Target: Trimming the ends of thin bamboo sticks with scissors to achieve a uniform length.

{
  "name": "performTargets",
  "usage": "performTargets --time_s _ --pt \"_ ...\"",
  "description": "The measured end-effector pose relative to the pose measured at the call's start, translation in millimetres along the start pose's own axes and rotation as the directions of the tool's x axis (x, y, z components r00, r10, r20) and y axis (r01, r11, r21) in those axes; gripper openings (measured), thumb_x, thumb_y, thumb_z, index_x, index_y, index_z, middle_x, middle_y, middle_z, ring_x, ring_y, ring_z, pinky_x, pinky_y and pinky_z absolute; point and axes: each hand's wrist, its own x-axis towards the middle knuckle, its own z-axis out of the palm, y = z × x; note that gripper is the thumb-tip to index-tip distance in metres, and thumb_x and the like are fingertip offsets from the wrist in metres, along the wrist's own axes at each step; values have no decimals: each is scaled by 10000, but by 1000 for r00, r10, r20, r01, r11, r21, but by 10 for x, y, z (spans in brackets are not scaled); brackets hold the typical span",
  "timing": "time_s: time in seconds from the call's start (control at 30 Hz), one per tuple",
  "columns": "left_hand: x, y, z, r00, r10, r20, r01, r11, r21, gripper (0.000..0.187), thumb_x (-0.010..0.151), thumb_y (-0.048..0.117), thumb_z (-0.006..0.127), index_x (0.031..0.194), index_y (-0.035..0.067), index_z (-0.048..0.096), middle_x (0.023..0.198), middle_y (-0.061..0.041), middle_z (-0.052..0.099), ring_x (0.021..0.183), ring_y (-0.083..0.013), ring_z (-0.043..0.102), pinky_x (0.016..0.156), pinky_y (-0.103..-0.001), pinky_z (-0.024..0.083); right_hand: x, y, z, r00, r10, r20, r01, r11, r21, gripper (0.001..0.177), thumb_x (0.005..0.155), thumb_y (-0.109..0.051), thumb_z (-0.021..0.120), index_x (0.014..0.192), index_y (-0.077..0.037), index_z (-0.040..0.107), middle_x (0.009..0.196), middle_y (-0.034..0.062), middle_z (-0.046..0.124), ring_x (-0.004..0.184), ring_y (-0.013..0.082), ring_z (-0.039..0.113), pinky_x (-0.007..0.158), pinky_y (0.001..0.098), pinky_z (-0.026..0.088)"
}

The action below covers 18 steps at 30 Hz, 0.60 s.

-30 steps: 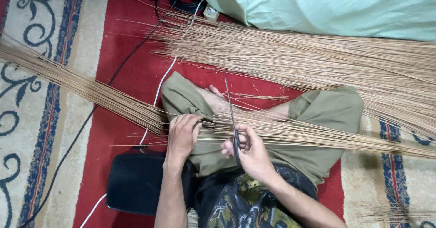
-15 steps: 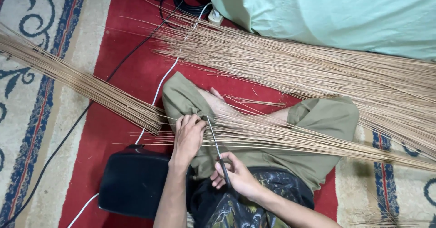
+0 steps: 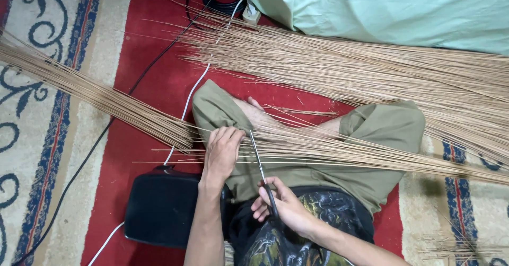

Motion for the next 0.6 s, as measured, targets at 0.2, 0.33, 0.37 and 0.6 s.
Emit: performTargets --time_s 0.2,0.33,0.37,0.6 --pt "-15 25 16 1000 -13 18 13 1000 20 181 931 150 635 1086 88 705 1199 -61 643 1096 -256 578 973 -414 428 -33 -10 11 1000 -6 -27 6 1000 -21 451 1011 -287 540 1343 -1 435 880 207 700 733 269 716 651 362 594" --pt "-114 -155 165 998 -32 51 29 999 45 292 870 106 659 1153 91 731 1224 -58 651 1116 -246 581 1020 -415 399 -37 -29 10 999 1 -44 -2 1000 -30 455 1012 -305 531 1337 3 448 868 199 702 737 271 722 646 361 605" --pt "-120 -171 174 996 -43 74 39 997 61 252 867 120 668 1104 107 751 1155 -50 652 1067 -237 586 1021 -413 392 -36 -21 -1 999 1 -48 -2 1000 -17 451 1011 -303 537 1335 -1 449 869 201 699 733 273 719 644 359 601" --pt "-110 -155 194 991 -72 111 70 997 15 253 879 202 714 1099 90 770 1120 -60 630 1050 -243 553 991 -400 403 -23 -10 -11 998 33 -55 -34 999 -24 442 1017 -278 544 1346 -2 439 862 194 694 723 264 719 633 344 605"
